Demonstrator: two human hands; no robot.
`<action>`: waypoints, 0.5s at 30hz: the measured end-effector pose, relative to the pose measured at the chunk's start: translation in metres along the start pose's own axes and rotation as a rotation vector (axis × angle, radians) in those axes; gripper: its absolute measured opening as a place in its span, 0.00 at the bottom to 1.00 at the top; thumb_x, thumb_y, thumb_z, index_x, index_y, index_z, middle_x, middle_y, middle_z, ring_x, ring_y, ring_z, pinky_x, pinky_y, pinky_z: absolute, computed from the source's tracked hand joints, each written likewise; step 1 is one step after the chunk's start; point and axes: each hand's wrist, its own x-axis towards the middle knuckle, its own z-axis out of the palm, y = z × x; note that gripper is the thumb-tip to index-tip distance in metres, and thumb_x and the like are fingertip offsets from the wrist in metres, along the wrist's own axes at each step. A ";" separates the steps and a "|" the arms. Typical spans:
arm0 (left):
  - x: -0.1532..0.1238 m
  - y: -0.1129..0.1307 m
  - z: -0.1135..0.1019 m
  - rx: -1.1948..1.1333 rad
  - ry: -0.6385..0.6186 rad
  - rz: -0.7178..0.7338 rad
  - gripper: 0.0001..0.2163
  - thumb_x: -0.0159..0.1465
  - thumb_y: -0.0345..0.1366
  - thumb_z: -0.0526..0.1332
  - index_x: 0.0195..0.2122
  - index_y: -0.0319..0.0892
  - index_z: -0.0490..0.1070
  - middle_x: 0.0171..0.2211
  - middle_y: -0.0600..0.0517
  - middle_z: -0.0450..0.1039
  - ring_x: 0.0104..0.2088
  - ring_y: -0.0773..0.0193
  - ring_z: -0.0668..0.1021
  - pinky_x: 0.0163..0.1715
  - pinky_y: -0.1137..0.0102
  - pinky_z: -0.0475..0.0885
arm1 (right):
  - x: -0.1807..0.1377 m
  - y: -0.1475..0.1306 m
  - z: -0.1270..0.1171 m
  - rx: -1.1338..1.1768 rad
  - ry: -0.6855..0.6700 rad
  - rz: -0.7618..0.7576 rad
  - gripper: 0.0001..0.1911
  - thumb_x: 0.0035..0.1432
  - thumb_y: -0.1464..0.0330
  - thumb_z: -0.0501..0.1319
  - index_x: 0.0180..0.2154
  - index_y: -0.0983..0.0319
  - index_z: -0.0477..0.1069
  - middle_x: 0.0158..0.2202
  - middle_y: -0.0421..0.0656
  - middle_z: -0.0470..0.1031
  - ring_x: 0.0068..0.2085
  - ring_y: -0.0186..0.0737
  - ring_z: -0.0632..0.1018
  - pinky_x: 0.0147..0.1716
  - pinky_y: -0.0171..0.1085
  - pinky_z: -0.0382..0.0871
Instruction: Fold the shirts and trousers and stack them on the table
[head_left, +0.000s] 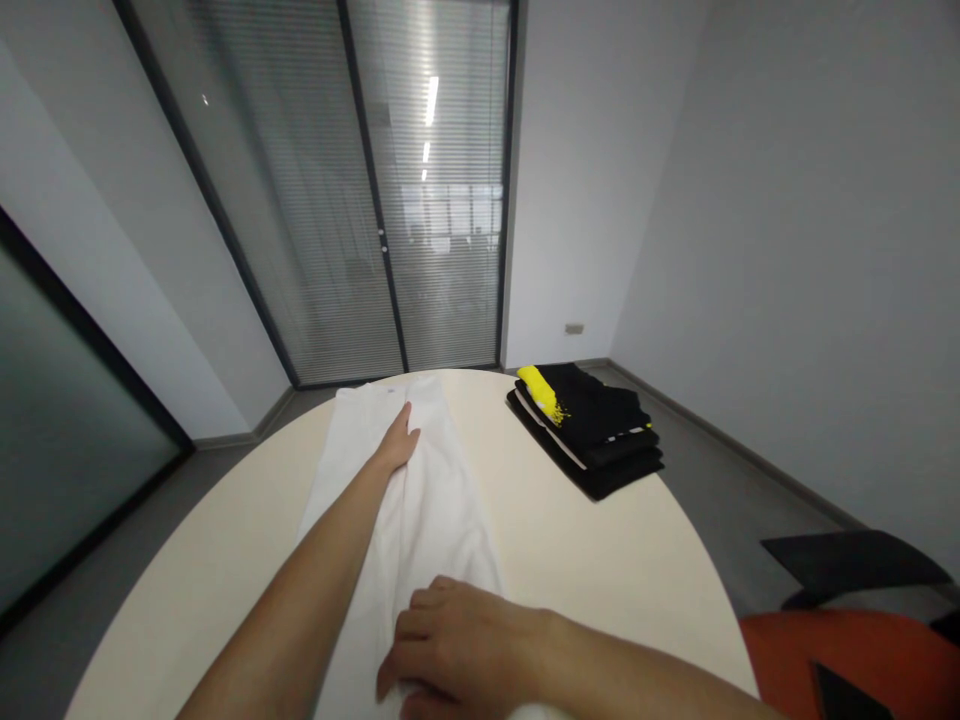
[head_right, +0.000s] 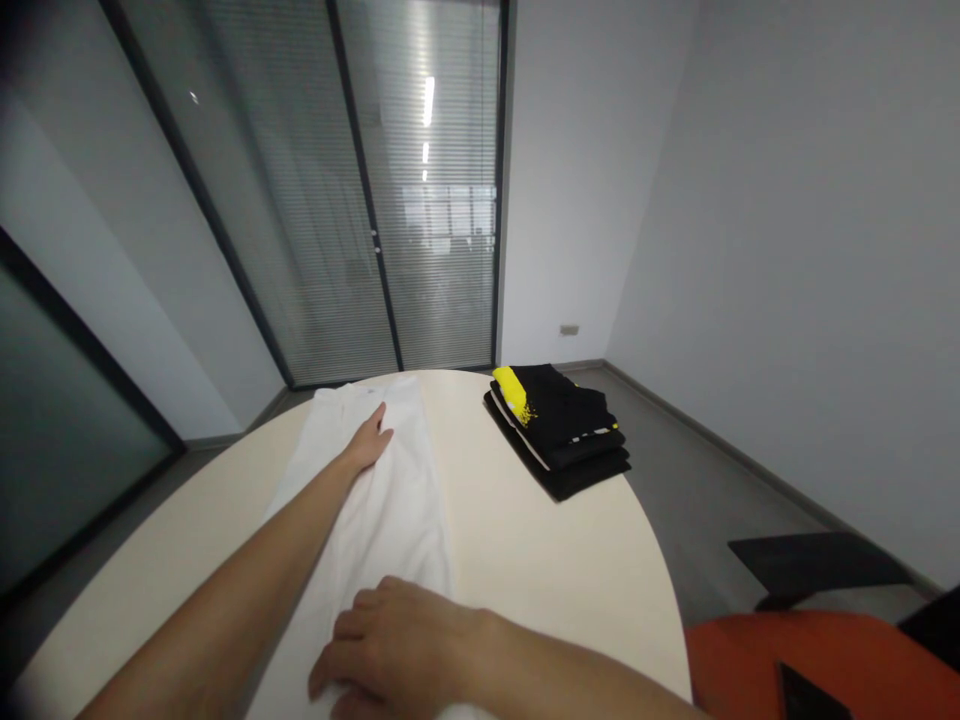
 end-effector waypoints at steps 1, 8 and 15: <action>0.000 -0.001 0.001 0.005 0.003 0.003 0.33 0.64 0.28 0.58 0.70 0.39 0.51 0.69 0.47 0.54 0.68 0.61 0.59 0.68 0.67 0.52 | -0.001 0.001 -0.001 0.014 -0.002 -0.014 0.17 0.63 0.59 0.59 0.52 0.57 0.70 0.43 0.42 0.77 0.44 0.41 0.75 0.45 0.39 0.64; 0.005 -0.013 0.009 0.031 0.002 0.008 0.33 0.65 0.30 0.57 0.71 0.39 0.48 0.71 0.45 0.50 0.69 0.61 0.57 0.68 0.66 0.51 | -0.013 0.023 -0.025 -0.023 0.134 0.501 0.13 0.63 0.72 0.53 0.46 0.60 0.71 0.43 0.45 0.76 0.44 0.40 0.75 0.44 0.36 0.65; 0.016 -0.019 0.013 0.054 0.009 0.036 0.34 0.64 0.30 0.58 0.71 0.40 0.47 0.71 0.46 0.49 0.69 0.61 0.56 0.68 0.66 0.50 | -0.030 0.050 -0.040 -0.104 0.166 1.122 0.14 0.64 0.59 0.57 0.39 0.64 0.72 0.40 0.50 0.77 0.41 0.46 0.76 0.39 0.40 0.63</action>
